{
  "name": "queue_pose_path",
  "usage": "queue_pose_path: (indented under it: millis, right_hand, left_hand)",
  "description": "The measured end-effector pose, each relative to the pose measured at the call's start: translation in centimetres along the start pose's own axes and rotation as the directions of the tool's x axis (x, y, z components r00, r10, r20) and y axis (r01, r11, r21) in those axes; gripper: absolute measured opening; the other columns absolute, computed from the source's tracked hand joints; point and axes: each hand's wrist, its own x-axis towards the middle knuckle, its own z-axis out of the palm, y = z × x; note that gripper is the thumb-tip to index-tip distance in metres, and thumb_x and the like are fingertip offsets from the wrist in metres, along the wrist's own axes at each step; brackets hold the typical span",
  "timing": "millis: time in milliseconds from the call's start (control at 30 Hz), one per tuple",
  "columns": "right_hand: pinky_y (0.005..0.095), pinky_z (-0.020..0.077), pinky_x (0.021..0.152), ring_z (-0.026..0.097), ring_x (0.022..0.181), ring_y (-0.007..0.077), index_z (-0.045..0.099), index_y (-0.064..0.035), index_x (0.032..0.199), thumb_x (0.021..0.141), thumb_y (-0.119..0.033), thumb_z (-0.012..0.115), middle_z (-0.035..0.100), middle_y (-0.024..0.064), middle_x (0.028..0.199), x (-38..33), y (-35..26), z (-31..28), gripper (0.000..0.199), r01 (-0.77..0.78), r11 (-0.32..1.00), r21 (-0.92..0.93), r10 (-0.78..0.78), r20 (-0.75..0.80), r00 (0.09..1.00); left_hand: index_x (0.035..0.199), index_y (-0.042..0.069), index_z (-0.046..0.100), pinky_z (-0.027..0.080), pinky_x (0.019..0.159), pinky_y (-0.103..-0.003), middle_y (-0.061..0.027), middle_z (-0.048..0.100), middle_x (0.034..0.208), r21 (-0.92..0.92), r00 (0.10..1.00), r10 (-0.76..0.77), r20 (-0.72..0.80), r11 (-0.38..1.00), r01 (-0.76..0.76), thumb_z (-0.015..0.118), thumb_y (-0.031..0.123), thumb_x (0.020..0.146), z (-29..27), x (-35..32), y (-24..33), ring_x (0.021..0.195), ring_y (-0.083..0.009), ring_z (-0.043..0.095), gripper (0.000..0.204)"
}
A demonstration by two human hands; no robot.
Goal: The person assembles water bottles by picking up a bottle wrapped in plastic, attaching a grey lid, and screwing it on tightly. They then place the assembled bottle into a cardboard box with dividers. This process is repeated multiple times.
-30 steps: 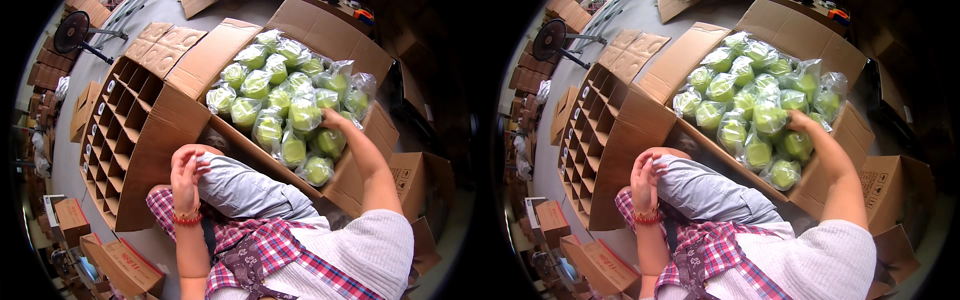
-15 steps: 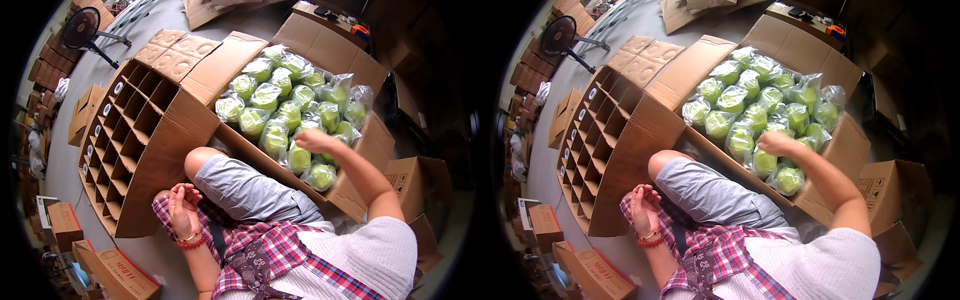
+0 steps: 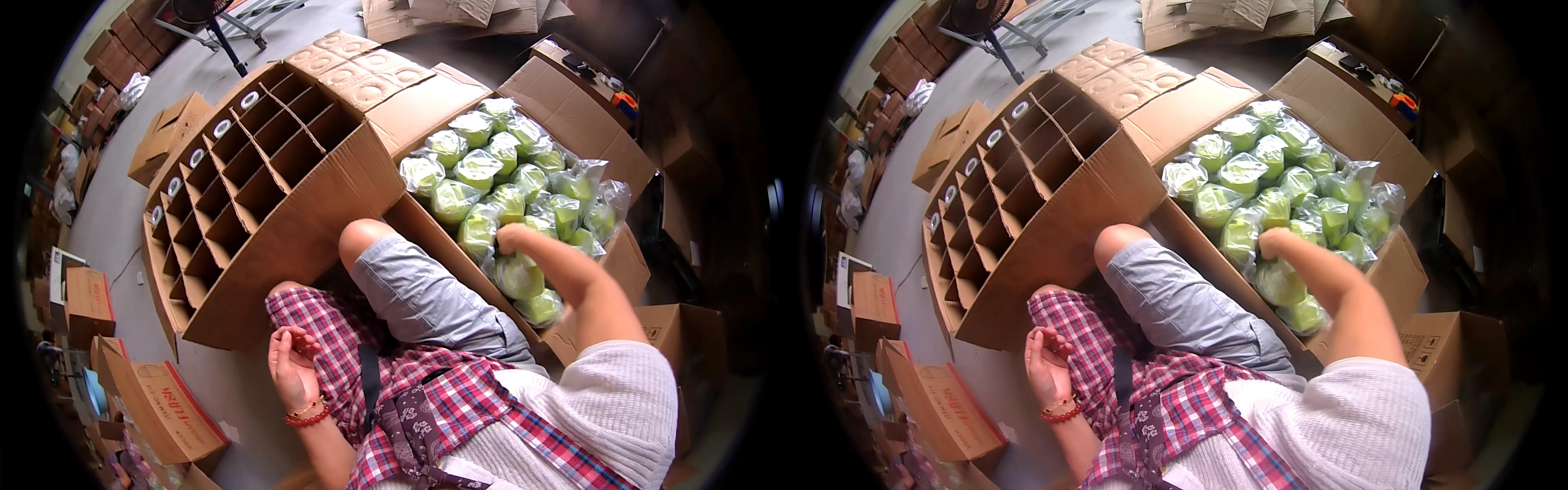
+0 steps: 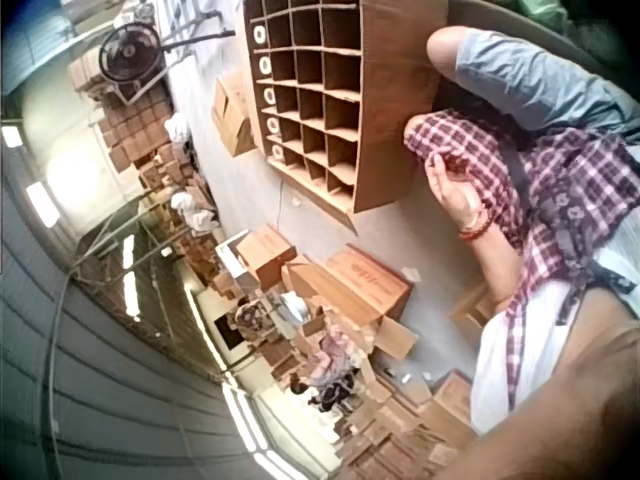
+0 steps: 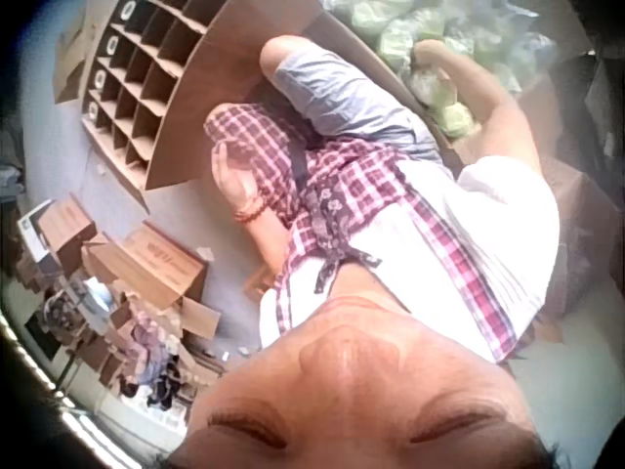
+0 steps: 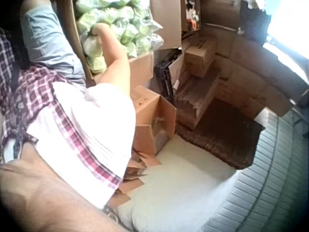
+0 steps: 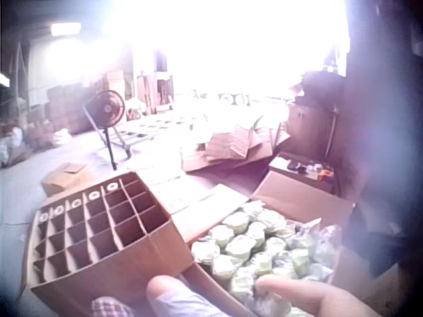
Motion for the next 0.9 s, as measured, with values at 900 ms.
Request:
queue_pose_path:
  millis: [900]
  right_hand:
    - [0.0361,0.0326,0.108,0.043,0.130,0.0263,0.056,0.0030,0.125,0.099,-0.018,0.047,0.047,0.0153,0.140,-15.1,-21.9,-16.2,0.035,0.985,-0.080,0.156,-0.107,-0.983,0.147]
  left_hand:
    - [0.090,0.003,0.060,0.045,0.078,-0.039,-0.0131,0.059,0.089,0.779,0.581,0.770,0.265,0.184,-0.599,0.056,0.035,0.096,6.9,2.3,4.1,0.085,-0.0283,0.060,0.032]
